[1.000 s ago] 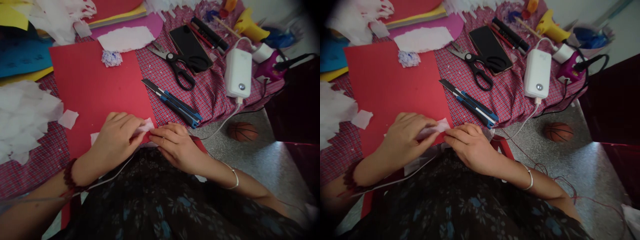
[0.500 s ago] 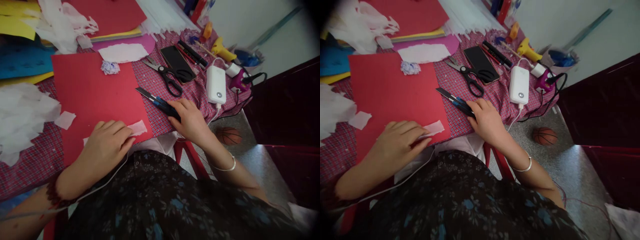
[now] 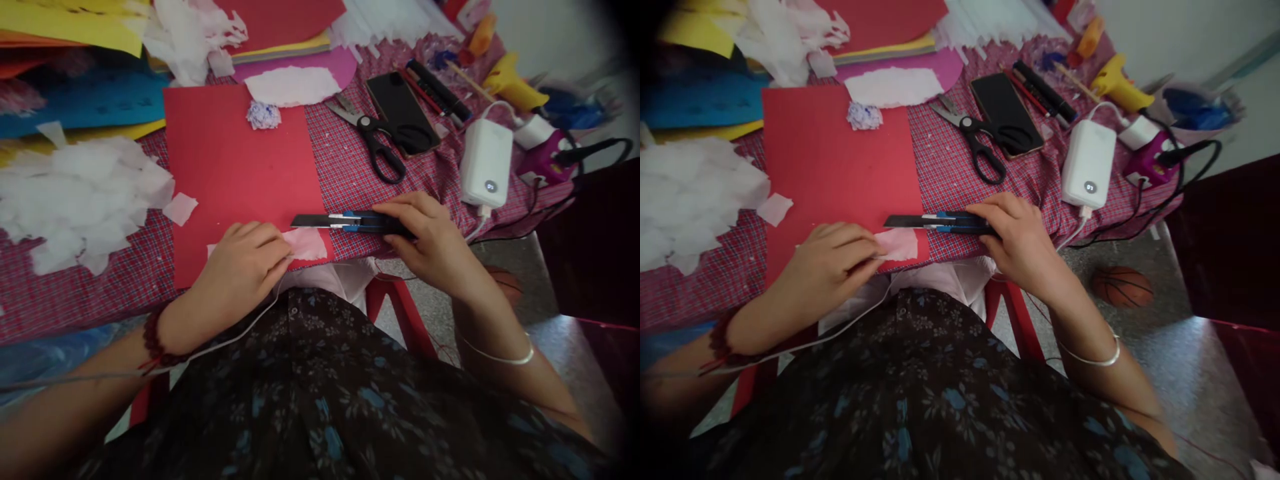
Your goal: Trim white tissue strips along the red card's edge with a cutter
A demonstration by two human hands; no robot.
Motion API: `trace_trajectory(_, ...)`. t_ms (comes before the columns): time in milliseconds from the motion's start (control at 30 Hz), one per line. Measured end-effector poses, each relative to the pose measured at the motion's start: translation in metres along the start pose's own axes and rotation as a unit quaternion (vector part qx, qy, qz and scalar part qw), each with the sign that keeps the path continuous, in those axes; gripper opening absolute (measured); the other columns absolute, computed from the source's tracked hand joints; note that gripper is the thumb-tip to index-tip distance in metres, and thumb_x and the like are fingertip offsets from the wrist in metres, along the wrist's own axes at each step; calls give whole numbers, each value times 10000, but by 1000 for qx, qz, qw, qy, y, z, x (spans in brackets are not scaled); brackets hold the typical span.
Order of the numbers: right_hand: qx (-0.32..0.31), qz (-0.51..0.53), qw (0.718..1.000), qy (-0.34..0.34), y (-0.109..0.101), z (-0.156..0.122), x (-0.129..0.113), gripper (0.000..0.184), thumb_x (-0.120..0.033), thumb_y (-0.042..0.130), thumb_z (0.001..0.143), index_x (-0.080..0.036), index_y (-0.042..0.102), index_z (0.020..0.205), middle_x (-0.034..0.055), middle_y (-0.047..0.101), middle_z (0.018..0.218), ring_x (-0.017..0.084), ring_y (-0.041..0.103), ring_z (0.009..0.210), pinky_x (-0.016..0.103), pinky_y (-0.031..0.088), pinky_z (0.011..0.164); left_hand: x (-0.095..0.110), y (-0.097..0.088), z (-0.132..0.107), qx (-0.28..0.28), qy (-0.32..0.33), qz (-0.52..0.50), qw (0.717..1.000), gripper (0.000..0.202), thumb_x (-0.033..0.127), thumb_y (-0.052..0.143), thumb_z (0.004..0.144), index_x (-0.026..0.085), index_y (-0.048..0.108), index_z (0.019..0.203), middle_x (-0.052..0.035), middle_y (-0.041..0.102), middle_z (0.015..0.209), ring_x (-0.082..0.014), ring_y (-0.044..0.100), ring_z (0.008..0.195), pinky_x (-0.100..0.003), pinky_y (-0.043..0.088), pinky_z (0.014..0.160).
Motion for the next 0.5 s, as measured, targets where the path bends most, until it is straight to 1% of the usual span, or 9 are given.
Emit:
trace_trajectory(167, -25, -13, 1000, -9, 6, 0, -3, 431, -163, 598, 967, -267, 695, 1374, 134, 733, 1279, 365, 693, 1176, 590, 558, 993, 0, 0, 3, 1, -21, -19, 1000, 323, 331, 504, 1135, 196, 718, 935, -73, 738, 966, -253, 665, 907, -391, 466, 789)
trace_trajectory(267, -42, -25, 999, -11, 7, 2, -3, 449, -153, 604, 962, -267, 685, 1388, 132, 731, 1300, 364, 687, 1196, 579, 544, 998, -1, -2, 8, -10, -49, -43, 998, 360, 364, 497, 1127, 202, 682, 863, -70, 712, 910, -247, 651, 865, -384, 470, 770)
trace_trajectory(367, -56, -21, 998, -16, 7, 4, -4, 464, -139, 602, 956, -258, 678, 1398, 136, 726, 1319, 361, 679, 1228, 568, 528, 1016, -1, -4, 14, -31, -79, -42, 996, 358, 327, 495, 1100, 209, 627, 789, -65, 664, 838, -242, 623, 818, -377, 450, 735)
trace_trajectory(500, -71, -9, 997, -17, 6, 3, -5, 493, -138, 586, 953, -288, 673, 1415, 127, 724, 1326, 359, 675, 1241, 571, 515, 1031, -1, -3, 21, -60, -116, -19, 991, 322, 282, 537, 1051, 214, 590, 741, -65, 621, 791, -244, 610, 807, -372, 419, 699)
Point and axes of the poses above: each hand's wrist, its own z-axis towards the middle knuckle, its own y-axis out of the palm, x = y × z, the point moved 4 cm from there along z, towards the middle knuckle
